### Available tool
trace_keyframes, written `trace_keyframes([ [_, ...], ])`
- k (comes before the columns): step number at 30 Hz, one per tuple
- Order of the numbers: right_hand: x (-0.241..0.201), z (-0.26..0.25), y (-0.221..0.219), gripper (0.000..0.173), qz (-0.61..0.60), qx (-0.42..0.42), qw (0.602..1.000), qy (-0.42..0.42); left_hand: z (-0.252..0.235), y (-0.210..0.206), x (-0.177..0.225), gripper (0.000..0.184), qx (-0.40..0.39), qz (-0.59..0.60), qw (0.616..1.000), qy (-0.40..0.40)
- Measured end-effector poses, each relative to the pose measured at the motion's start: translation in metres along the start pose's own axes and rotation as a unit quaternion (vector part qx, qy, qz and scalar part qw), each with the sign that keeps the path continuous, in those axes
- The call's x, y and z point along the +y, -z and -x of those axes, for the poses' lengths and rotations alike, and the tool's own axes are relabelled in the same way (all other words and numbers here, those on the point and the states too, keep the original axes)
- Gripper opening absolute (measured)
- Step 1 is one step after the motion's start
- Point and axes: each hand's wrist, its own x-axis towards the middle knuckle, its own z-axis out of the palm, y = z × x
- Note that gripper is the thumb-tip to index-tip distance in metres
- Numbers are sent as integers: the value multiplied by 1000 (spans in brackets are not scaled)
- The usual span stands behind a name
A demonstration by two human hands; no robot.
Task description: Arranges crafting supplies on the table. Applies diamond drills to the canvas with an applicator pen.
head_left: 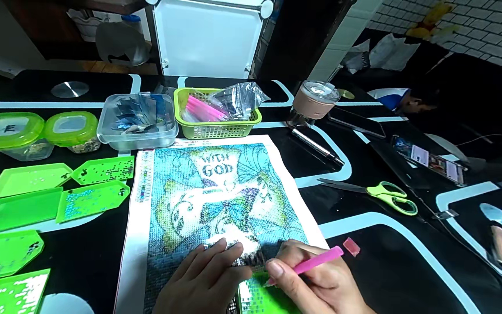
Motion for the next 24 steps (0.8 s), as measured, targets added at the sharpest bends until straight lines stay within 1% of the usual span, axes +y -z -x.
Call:
trace_keyframes([
  [12,1,0,1,28,19,3,1000,2,0,-1,0,40,6,-2,1000,0],
  [14,1,-1,2,28,2,8,1000,-3,0,-1,1,40,6,-2,1000,2],
  [17,4,-2,4,27,-55,26,998,-26,-1,-1,1,40,1,-4,1000,3],
  [19,6,-2,4,27,-66,30,997,-29,-1,0,1,40,-1,-4,1000,5],
  [24,4,0,1,28,0,1,1000,0,-1,0,1,40,0,-4,1000,-1],
])
